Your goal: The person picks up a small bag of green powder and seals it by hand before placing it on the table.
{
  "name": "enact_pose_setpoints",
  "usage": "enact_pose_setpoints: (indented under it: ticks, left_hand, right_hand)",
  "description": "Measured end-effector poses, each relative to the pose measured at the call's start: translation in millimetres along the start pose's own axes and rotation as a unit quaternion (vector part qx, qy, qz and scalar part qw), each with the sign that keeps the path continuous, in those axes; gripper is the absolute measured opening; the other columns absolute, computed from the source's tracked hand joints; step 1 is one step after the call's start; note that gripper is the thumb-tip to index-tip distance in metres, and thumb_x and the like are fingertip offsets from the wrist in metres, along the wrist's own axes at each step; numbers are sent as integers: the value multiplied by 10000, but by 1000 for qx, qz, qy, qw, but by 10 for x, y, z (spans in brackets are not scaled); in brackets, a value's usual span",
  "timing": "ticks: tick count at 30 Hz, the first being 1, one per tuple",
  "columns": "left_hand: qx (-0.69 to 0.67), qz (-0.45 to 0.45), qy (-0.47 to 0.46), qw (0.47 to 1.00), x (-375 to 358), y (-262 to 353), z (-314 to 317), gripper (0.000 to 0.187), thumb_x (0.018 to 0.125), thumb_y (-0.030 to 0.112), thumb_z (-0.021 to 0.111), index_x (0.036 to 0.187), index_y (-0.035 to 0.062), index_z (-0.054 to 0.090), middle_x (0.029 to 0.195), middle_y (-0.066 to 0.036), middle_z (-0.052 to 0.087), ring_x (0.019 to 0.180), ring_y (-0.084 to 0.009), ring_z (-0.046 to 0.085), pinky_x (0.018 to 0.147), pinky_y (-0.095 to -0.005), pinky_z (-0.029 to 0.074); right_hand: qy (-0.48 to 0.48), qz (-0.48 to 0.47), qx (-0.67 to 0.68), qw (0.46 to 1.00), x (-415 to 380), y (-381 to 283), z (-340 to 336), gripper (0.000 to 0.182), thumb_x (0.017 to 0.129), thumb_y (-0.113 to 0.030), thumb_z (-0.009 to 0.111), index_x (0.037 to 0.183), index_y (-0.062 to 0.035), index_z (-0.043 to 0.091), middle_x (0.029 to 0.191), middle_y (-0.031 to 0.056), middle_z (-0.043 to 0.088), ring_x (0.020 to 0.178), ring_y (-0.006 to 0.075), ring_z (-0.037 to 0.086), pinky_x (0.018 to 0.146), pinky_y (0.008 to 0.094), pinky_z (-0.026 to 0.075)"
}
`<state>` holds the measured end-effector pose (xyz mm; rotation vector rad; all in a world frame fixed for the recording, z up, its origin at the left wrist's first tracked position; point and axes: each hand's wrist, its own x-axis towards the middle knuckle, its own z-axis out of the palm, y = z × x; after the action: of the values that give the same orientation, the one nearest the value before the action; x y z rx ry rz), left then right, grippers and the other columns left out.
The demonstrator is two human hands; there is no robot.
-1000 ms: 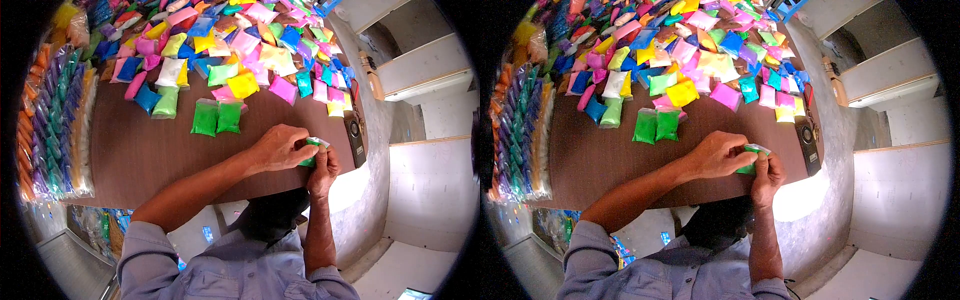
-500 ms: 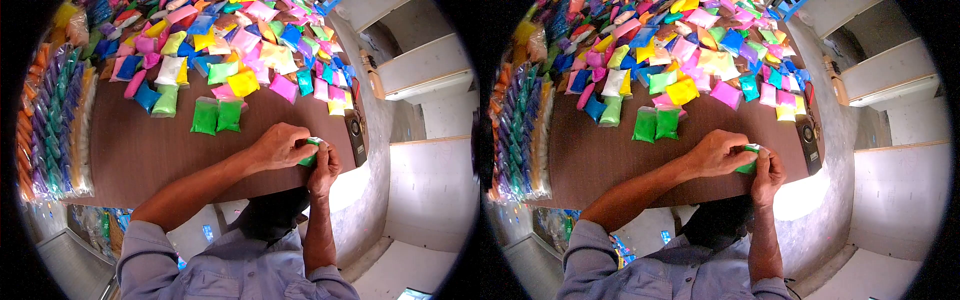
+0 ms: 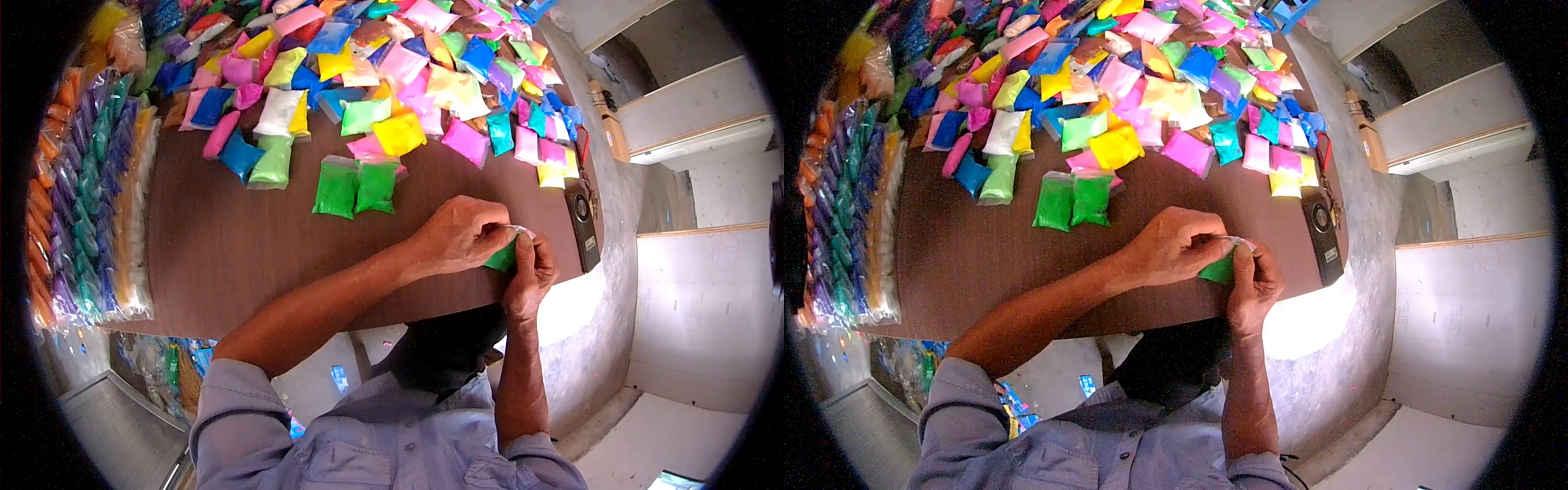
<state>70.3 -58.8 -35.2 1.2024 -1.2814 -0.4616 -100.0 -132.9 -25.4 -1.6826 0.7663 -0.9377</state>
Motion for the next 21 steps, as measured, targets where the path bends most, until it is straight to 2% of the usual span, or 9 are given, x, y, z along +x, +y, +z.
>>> enact_pose_setpoints:
  ticks: [9,14,21]
  left_hand:
    - [-19,-42,3,999,-5,56,-3,279,904,226,759,822,-16,649,664,-154,622,535,-245,597,512,-398,444]
    - [21,-32,-21,999,-3,39,-12,296,898,225,758,786,-6,609,646,-163,584,539,-262,593,515,-415,432]
    - [23,14,-1,1000,-2,-5,-2,263,903,182,739,781,5,588,637,-170,546,548,-311,579,525,-438,417]
  right_hand:
    - [20,22,14,999,-15,-16,18,171,1048,-135,622,1098,-8,725,977,29,699,898,93,606,803,256,483]
    - [34,-7,41,999,-12,23,40,177,1053,-141,613,1094,-7,721,982,32,696,909,96,606,813,255,480]
    - [5,4,23,1000,-2,-9,12,167,1047,-128,614,1095,-2,712,989,39,691,919,101,608,822,261,482]
